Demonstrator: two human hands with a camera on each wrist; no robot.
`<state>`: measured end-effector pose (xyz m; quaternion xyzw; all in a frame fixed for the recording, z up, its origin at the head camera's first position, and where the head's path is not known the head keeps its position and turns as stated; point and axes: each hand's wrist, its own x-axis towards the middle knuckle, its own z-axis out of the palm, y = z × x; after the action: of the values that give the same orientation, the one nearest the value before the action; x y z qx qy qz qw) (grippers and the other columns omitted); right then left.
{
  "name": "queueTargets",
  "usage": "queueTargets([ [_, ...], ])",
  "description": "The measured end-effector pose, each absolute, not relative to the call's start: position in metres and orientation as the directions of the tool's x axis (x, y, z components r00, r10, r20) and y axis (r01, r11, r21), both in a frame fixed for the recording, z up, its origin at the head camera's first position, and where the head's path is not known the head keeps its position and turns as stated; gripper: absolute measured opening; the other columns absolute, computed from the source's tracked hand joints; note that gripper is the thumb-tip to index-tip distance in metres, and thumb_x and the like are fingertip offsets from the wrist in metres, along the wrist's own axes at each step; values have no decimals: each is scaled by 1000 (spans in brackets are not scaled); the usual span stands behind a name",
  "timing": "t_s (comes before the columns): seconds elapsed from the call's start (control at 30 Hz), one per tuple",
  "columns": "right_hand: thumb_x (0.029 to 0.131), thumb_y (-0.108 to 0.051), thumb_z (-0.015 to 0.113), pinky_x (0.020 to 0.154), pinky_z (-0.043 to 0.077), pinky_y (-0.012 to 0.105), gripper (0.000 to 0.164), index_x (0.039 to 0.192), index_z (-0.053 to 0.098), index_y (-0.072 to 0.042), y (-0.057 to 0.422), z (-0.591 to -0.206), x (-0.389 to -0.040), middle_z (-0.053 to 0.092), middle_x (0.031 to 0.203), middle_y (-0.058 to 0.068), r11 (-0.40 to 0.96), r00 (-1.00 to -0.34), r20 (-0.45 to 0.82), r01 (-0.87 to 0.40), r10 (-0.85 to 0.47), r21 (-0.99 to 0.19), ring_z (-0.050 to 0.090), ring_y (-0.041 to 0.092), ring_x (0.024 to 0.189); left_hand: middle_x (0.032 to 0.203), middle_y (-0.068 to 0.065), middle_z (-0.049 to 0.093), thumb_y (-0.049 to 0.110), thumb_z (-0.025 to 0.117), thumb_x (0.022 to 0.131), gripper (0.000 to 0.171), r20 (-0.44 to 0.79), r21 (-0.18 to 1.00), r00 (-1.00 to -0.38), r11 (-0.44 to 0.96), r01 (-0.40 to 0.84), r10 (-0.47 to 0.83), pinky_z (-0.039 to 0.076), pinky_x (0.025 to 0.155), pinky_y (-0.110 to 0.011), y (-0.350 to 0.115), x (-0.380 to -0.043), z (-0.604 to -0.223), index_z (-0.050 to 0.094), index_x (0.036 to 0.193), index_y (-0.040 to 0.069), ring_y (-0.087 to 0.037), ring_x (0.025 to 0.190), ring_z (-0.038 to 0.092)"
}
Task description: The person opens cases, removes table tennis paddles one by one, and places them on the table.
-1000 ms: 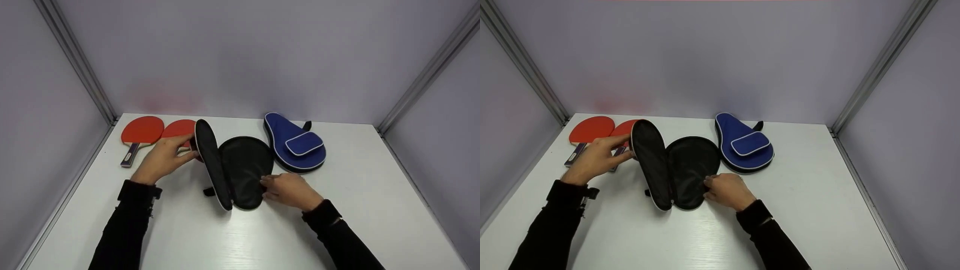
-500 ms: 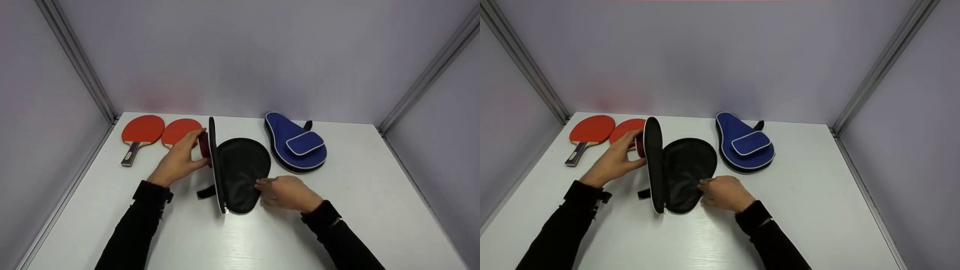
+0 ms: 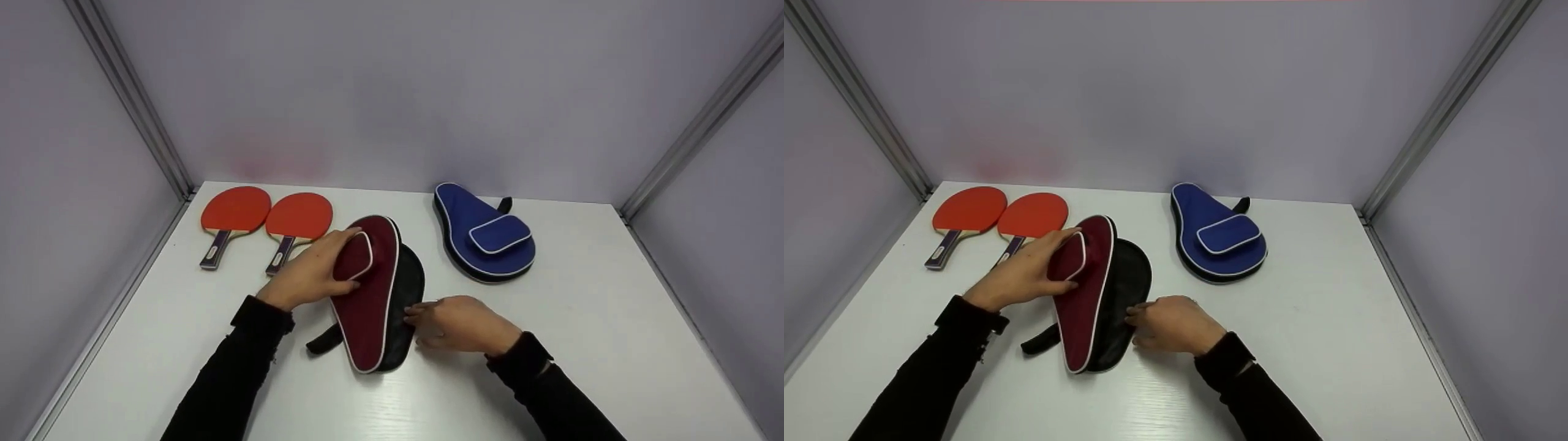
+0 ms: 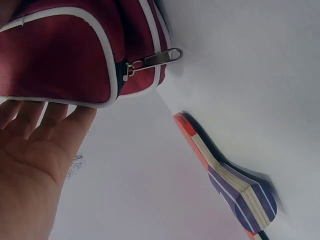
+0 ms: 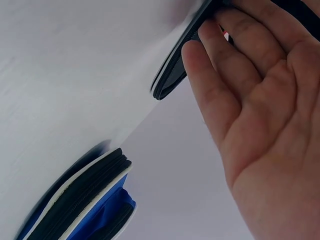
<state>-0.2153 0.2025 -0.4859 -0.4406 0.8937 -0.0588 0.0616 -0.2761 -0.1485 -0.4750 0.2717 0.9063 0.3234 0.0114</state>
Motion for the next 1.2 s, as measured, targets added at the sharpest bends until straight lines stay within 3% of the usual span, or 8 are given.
queueTargets([
  [0.2, 108, -27, 80, 92, 73, 41, 39, 145, 85, -16, 206, -485, -218, 82, 154, -3, 589, -592, -46, -787, -805, -183, 85, 21, 130, 166, -16, 64, 27, 89, 102, 98, 174, 547, -841, 660, 514, 512, 61, 123, -55, -146, -273, -476, 38, 185, 17, -33, 145, 66],
  [0.37, 109, -23, 80, 94, 73, 41, 34, 141, 87, -18, 211, -481, -222, 85, 146, -5, 579, -587, -23, -789, -809, -205, 88, 20, 121, 173, -19, 62, 27, 86, 105, 94, 176, 476, -827, 689, 546, 534, 58, 128, -56, -141, -269, -477, 39, 184, 12, -36, 154, 65],
  [0.67, 110, -24, 82, 97, 73, 39, 20, 127, 91, -17, 221, -460, -226, 91, 124, -6, 532, -548, 221, -837, -807, -130, 88, 12, 116, 171, -17, 66, 27, 84, 108, 83, 167, 336, -782, 711, 618, 600, 57, 131, -58, -130, -264, -481, 47, 179, 4, -41, 154, 66],
  [0.8, 110, -27, 83, 97, 73, 38, 21, 129, 90, -19, 220, -454, -223, 91, 128, -5, 527, -529, 266, -846, -806, -88, 87, 13, 119, 173, -19, 64, 28, 84, 108, 81, 149, 324, -779, 714, 620, 609, 53, 134, -60, -127, -263, -482, 50, 178, 5, -42, 158, 64],
  [0.93, 112, -28, 81, 103, 72, 40, 28, 137, 88, -18, 216, -454, -221, 88, 138, -2, 512, -521, 229, -853, -822, -102, 85, 16, 128, 173, -19, 64, 28, 86, 107, 81, 122, 317, -776, 717, 621, 619, 54, 134, -61, -125, -262, -485, 52, 177, 6, -42, 160, 63],
  [1.2, 112, -28, 80, 106, 71, 41, 29, 138, 87, -19, 218, -456, -221, 87, 142, -3, 546, -552, 179, -833, -814, -87, 84, 17, 134, 172, -17, 66, 27, 88, 107, 77, 77, 266, -760, 721, 640, 646, 57, 130, -62, -130, -261, -484, 57, 174, 7, -39, 161, 63],
])
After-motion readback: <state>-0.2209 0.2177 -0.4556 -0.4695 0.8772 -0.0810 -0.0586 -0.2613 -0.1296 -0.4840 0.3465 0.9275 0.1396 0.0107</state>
